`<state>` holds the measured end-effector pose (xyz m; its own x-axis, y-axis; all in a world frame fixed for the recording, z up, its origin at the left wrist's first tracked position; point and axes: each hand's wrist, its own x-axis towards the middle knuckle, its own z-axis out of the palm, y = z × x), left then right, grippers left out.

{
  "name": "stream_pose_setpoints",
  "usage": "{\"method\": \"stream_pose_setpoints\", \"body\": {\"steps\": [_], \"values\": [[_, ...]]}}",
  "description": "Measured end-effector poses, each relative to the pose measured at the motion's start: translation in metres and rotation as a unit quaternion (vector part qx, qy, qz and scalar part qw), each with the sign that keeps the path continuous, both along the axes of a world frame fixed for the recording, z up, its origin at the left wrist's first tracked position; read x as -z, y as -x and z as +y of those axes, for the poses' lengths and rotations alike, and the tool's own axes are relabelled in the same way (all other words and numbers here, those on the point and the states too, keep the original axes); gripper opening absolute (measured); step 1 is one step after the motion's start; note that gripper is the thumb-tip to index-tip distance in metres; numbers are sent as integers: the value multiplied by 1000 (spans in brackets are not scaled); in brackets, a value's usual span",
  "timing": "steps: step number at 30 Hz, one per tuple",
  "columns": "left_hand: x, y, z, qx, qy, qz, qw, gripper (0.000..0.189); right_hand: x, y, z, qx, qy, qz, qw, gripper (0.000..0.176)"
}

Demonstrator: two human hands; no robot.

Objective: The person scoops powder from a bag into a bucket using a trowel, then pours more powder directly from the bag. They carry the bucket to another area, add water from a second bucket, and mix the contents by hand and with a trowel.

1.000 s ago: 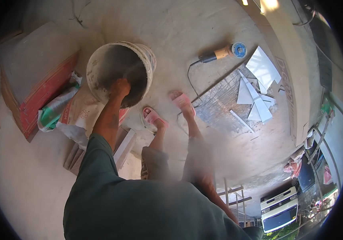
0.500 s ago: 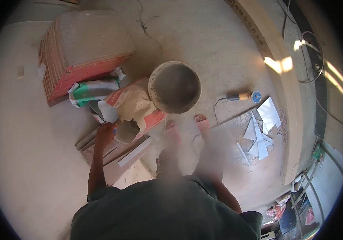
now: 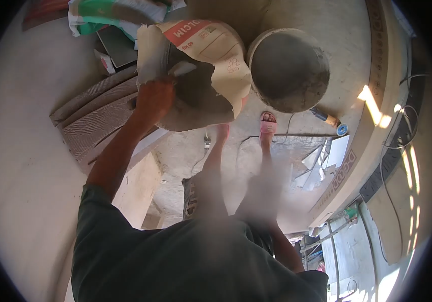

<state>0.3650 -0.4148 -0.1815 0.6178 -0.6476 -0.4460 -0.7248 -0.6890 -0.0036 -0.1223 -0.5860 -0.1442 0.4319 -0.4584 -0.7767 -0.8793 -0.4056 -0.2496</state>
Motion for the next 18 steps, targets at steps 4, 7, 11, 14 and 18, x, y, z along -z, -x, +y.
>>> {"method": "stream_pose_setpoints", "body": {"steps": [4, 7, 11, 14, 18], "values": [[46, -26, 6, -17, 56, 51, 997, 17, -1, -8, 10, -8, 0, 19, 1000, 46], [51, -3, 22, 29, -3, 141, 990, 9, -3, -10, 11, -5, 4, 33, 999, 46], [79, 38, 48, -49, 32, 155, 986, 13, -3, -18, 14, 5, 10, 46, 999, 47], [88, 50, 51, -78, 20, 214, 973, 17, -4, -17, 17, 2, 0, 44, 999, 47], [93, 66, 21, -64, 22, 242, 968, 25, -8, -19, 10, 14, 0, 39, 999, 46]]}}
